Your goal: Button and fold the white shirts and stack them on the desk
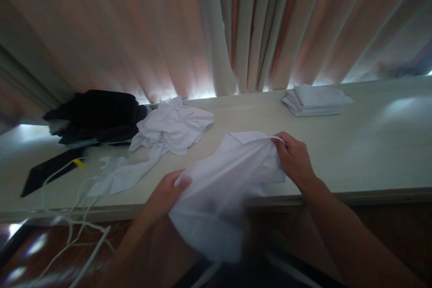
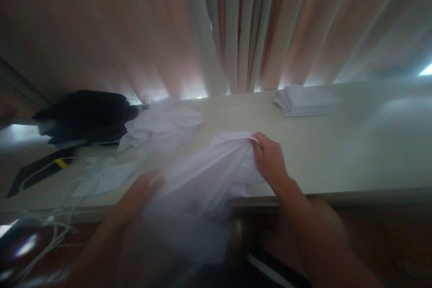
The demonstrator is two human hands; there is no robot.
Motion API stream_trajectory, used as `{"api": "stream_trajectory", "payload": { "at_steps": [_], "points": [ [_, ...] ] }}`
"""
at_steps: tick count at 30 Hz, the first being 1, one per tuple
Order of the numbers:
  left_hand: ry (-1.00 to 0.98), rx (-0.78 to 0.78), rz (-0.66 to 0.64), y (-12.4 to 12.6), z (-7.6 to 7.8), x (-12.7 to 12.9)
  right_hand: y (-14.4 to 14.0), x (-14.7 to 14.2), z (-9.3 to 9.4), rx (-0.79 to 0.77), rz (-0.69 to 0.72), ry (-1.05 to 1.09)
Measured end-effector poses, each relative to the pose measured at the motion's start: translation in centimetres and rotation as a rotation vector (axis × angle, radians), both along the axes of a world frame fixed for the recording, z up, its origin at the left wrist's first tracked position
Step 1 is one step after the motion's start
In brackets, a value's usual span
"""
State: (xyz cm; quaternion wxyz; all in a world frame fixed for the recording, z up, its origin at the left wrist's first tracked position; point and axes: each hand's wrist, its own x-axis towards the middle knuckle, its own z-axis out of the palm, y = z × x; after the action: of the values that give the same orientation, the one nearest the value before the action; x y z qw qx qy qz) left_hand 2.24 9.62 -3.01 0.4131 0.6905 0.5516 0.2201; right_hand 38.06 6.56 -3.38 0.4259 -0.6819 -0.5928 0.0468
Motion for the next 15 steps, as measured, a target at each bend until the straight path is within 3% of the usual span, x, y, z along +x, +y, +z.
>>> {"api": "stream_trajectory", "payload": {
  "at_steps": [4,7,10,13,15],
  "points": [
    [0.267,-0.049,-0.279,-0.7,-1.6,0.6,-0.2,-0.3,1.0,0.002,0.055,0.006],
    [0.373,-0.155,-0.305,-1.3,-3.0,0.4,-0.3,-0.3,1.3,-0.029,0.11,-0.002],
    [0.176,-0.247,-0.218,-1.8,-3.7,-0.1,-0.2,0.1,1.1,-0.108,0.135,0.147],
    [-0.046,-0.289,0.019,-2.5,-3.4,0.7,-0.9,-0.6,0.4,-0.252,0.231,0.513],
    [-0.098,-0.315,0.076,-3.4,-3.1,2.2,-2.3,-2.4,-0.4,-0.336,0.295,0.76]
  ]
}}
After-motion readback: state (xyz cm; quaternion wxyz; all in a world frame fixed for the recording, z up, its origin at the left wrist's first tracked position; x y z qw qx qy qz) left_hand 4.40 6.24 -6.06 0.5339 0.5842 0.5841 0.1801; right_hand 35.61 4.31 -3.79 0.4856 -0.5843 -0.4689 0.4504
